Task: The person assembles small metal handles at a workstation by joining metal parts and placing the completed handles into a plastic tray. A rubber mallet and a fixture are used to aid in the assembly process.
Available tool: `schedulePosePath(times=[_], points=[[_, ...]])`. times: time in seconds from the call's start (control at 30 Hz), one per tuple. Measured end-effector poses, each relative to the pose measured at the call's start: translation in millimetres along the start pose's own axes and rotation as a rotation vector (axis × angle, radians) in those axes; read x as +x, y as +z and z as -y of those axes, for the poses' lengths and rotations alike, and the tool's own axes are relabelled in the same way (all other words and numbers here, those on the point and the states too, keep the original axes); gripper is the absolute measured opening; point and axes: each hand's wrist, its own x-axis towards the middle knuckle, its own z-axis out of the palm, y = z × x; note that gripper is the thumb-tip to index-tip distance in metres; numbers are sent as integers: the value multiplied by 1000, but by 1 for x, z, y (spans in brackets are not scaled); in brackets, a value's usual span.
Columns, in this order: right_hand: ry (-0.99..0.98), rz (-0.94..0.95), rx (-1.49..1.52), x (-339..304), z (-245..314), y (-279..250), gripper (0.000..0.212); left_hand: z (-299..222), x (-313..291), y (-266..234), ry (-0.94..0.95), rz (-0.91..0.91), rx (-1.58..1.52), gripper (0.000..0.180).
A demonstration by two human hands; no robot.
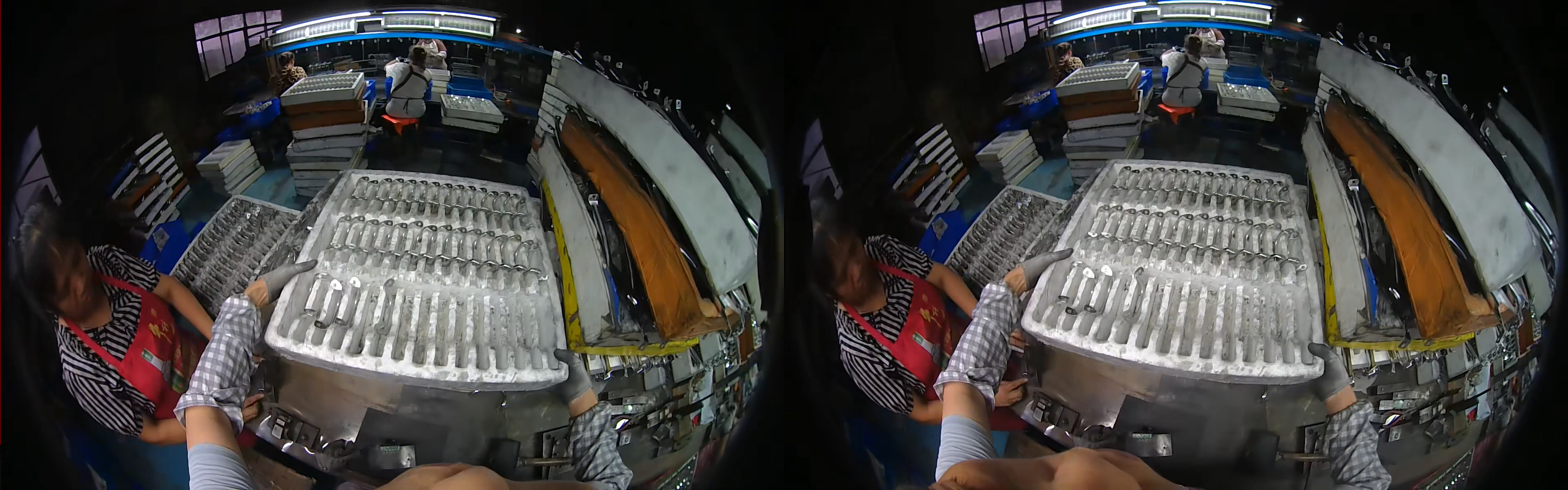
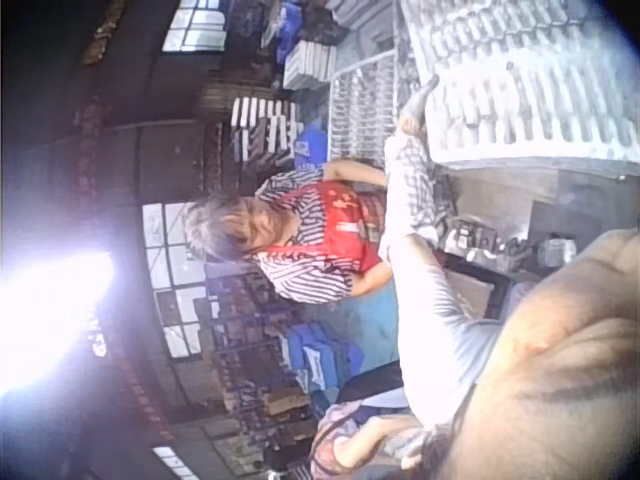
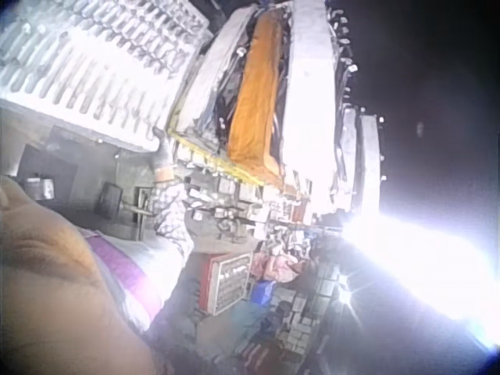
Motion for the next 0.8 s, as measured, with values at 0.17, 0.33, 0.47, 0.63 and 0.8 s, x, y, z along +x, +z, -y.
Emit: schedulePosePath(times=[0.17,0.33,0.47,0.63,0.8], points=[[-228,-89,87,-3,-15,-14,39,-17,-38,37,-70,0,-354,47],[-188,3,100,-47,-36,-25,34,-3,-102,10,58,-124,-193,34],[-148,38,132,-76,-3,-32,33,-24,-150,63,191,-187,-116,28],[-183,44,-4,-65,18,-28,42,-31,-148,77,227,-178,-71,51],[-121,22,-67,-63,41,-18,77,-53,-139,114,341,-104,-164,81]])
